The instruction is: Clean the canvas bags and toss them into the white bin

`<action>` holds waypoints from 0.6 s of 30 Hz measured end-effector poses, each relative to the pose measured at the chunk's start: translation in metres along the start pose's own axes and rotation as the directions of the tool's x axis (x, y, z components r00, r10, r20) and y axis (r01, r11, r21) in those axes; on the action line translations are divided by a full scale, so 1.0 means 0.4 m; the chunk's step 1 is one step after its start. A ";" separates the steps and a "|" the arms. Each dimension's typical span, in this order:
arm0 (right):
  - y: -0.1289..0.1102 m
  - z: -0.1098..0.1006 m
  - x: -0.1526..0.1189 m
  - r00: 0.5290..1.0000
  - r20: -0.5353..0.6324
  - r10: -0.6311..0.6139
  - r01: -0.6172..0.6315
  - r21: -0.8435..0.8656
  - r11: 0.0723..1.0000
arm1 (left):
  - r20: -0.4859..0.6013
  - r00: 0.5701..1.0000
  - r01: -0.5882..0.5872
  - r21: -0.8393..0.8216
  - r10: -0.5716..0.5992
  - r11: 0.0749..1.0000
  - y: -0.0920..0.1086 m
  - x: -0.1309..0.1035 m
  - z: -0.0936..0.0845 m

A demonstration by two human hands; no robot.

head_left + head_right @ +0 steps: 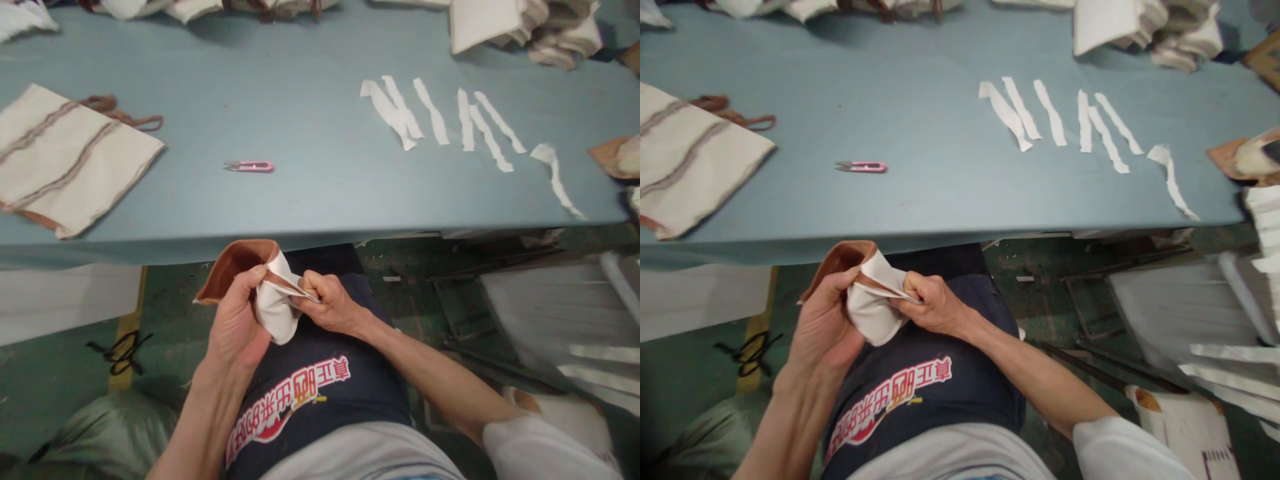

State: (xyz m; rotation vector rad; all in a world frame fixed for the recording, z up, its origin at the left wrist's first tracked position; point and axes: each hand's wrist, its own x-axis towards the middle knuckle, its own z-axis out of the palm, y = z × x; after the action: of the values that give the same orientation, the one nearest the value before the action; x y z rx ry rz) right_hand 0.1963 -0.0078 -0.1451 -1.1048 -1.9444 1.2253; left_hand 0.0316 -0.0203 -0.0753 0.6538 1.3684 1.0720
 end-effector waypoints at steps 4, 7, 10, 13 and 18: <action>0.038 0.041 -0.016 0.997 -0.041 0.070 -0.066 0.085 0.994 | 0.026 1.000 -0.006 0.020 0.006 1.000 0.000 -0.017 0.014; 0.054 0.039 -0.018 0.994 -0.068 0.090 -0.082 0.120 0.989 | 0.074 0.996 -0.067 0.136 0.057 0.989 0.027 -0.029 -0.006; 0.052 0.013 -0.019 0.992 -0.101 0.070 -0.056 0.129 0.990 | 0.226 0.950 -0.294 0.394 0.218 0.871 0.066 -0.041 -0.041; 0.029 -0.009 -0.026 0.993 -0.117 0.019 -0.003 0.131 0.991 | 0.352 0.877 -0.473 0.508 0.327 0.720 0.088 -0.051 -0.070; -0.046 -0.021 -0.033 0.970 -0.197 -0.146 0.166 0.093 0.982 | 0.319 0.800 -0.591 0.565 0.509 0.575 0.085 -0.069 -0.098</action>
State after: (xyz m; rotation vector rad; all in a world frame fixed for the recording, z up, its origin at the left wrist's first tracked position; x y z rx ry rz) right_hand 0.2035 -0.0200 -0.1253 -0.9566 -1.7637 1.0863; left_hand -0.0106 -0.0390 -0.0385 1.7418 1.4564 0.9889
